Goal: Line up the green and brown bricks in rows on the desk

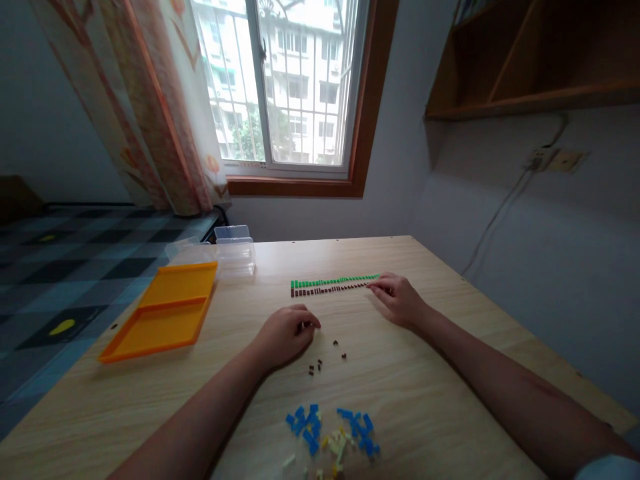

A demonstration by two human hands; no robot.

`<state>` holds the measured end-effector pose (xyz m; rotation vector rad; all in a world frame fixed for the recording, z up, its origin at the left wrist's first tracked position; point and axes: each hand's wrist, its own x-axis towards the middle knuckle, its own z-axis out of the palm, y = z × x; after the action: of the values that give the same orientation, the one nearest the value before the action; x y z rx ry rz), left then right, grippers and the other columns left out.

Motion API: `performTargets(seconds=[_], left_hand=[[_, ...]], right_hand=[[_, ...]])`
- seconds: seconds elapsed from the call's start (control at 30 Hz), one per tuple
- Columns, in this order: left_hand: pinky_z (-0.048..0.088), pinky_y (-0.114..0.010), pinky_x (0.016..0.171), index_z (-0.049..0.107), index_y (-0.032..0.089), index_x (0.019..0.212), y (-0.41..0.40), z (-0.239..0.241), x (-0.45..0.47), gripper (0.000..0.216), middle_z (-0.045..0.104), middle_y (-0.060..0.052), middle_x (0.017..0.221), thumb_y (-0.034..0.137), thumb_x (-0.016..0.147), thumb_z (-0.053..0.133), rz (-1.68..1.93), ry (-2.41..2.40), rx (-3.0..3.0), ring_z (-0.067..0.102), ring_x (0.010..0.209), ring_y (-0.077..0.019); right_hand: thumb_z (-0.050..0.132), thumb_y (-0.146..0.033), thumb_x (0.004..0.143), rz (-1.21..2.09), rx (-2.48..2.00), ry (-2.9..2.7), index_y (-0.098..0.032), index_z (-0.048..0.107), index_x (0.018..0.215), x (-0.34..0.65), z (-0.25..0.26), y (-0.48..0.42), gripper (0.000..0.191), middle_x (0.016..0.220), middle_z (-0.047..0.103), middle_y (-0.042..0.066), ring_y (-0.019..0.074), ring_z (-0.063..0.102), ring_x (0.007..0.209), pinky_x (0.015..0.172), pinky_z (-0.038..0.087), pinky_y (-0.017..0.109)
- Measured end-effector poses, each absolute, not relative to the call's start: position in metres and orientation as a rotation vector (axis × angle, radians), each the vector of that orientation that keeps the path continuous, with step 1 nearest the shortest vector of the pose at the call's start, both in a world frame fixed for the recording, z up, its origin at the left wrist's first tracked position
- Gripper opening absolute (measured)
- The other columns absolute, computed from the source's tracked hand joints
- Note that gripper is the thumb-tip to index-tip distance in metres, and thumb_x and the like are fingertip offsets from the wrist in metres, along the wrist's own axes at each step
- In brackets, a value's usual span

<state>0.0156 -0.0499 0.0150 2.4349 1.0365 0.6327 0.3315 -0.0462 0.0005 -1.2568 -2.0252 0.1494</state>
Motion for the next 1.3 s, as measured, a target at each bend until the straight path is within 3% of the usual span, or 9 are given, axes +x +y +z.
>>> performTargets(seconds=[0.2,0.37,0.8,1.0,1.3], left_hand=[[0.046,-0.025,0.073,0.077,0.021,0.085,-0.051,0.015,0.017,0.027,0.069,-0.003,0.084,0.010,0.076,0.054,0.624,1.045,2.445,0.062,0.075,-0.0147],[0.045,-0.025,0.071,0.077,0.021,0.085,-0.050,0.013,0.017,0.027,0.069,-0.002,0.084,0.010,0.077,0.054,0.634,1.047,2.451,0.061,0.074,-0.0142],[0.045,-0.024,0.069,0.077,0.021,0.085,-0.049,0.014,0.015,0.027,0.068,-0.002,0.083,0.010,0.077,0.054,0.632,1.037,2.442,0.060,0.074,-0.0143],[0.045,-0.024,0.071,0.076,0.021,0.084,-0.049,0.013,0.015,0.026,0.068,-0.002,0.083,0.008,0.077,0.055,0.630,1.036,2.430,0.061,0.074,-0.0141],[0.045,-0.024,0.071,0.076,0.021,0.085,-0.047,0.010,0.014,0.026,0.068,-0.002,0.084,0.009,0.078,0.054,0.642,1.018,2.423,0.061,0.075,-0.0140]], right_hand=[[0.060,-0.022,0.089,0.422,-1.056,-2.276,-0.021,0.077,0.094,0.263,0.010,-0.094,0.018,0.079,0.068,0.004,0.0119,0.059,0.066,0.063,0.044,0.023],[0.067,-0.027,0.084,0.423,-1.122,-2.304,-0.021,0.078,0.087,0.247,0.007,-0.097,0.013,0.079,0.068,0.003,0.0113,0.060,0.065,0.062,0.044,0.021],[0.058,-0.018,0.087,0.221,-1.143,-2.434,-0.024,0.077,0.093,0.294,0.008,-0.081,0.021,0.089,0.071,0.003,0.0137,0.064,0.076,0.071,0.046,0.023],[0.056,-0.013,0.085,0.249,-1.207,-2.246,-0.023,0.075,0.108,0.327,0.012,-0.064,0.031,0.099,0.071,0.006,0.0128,0.062,0.073,0.069,0.048,0.024],[0.064,-0.024,0.084,0.292,-1.341,-2.262,-0.021,0.078,0.087,0.324,0.012,-0.066,0.014,0.081,0.071,0.003,0.0126,0.060,0.067,0.064,0.045,0.023]])
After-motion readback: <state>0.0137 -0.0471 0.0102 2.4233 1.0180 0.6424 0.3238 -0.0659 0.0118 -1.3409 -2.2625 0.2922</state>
